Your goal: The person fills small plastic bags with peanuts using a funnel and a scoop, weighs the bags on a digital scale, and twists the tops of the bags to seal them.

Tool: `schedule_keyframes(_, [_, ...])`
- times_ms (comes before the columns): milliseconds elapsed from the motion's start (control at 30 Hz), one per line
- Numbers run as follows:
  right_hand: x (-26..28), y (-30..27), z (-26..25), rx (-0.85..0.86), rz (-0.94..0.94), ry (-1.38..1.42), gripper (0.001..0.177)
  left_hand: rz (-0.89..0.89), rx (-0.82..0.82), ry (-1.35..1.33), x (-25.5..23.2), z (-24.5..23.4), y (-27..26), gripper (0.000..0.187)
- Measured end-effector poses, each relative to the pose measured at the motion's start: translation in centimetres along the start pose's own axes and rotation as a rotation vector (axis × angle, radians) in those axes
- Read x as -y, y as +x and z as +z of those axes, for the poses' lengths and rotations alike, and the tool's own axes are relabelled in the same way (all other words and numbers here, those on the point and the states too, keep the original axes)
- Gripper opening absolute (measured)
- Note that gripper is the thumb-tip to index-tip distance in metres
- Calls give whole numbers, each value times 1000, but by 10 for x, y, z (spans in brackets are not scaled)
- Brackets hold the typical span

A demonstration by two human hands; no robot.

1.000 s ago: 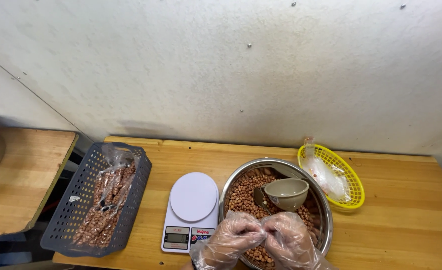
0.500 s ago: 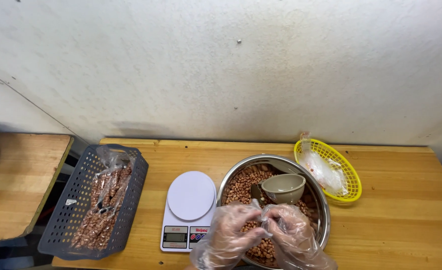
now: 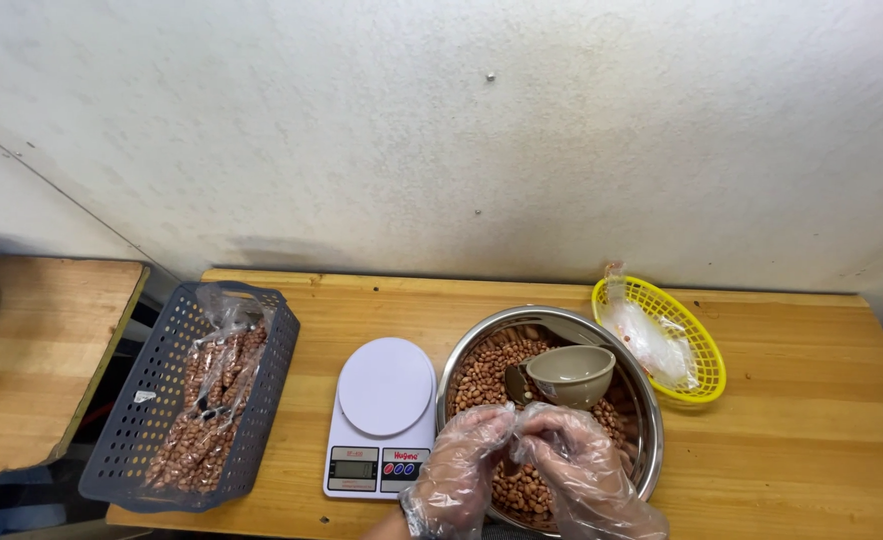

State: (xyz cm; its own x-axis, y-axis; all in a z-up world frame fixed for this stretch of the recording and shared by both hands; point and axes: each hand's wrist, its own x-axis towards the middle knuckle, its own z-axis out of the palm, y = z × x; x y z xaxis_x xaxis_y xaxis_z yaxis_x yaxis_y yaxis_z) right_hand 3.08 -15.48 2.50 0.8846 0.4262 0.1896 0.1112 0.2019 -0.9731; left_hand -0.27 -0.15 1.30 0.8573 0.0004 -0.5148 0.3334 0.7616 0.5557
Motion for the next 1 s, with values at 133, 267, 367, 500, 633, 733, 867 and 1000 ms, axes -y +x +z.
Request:
schedule_keyframes(133, [-34, -8, -15, -82, -211, -120, 15, 1, -19, 183, 15, -19, 10, 22])
schedule_keyframes(267, [-38, -8, -19, -93, -310, -189, 16, 463, 296, 429, 7, -10, 4, 16])
schedule_keyframes(367, [4, -1, -6, -108, -544, -605, 20, 962, 553, 857, -4, -25, 21, 29])
schedule_keyframes(500, [44, 22, -2, 159, -575, -468, 21, 1134, 514, 857, -27, 1, 6, 25])
schedule_keyframes(633, [66, 10, 2, 282, -321, -345, 27, 941, 422, 889, -18, -4, -18, 28])
schedule_keyframes(733, [75, 17, 1, 149, -334, -254, 34, 670, 348, 632, -24, -2, -16, 19])
schedule_keyframes(867, [65, 19, -18, -7, -384, -621, 17, 584, 224, 585, -24, -12, -15, 4])
schedule_keyframes(1000, [71, 15, -2, 76, -299, -720, 12, 520, 338, 519, -46, 5, -29, 14])
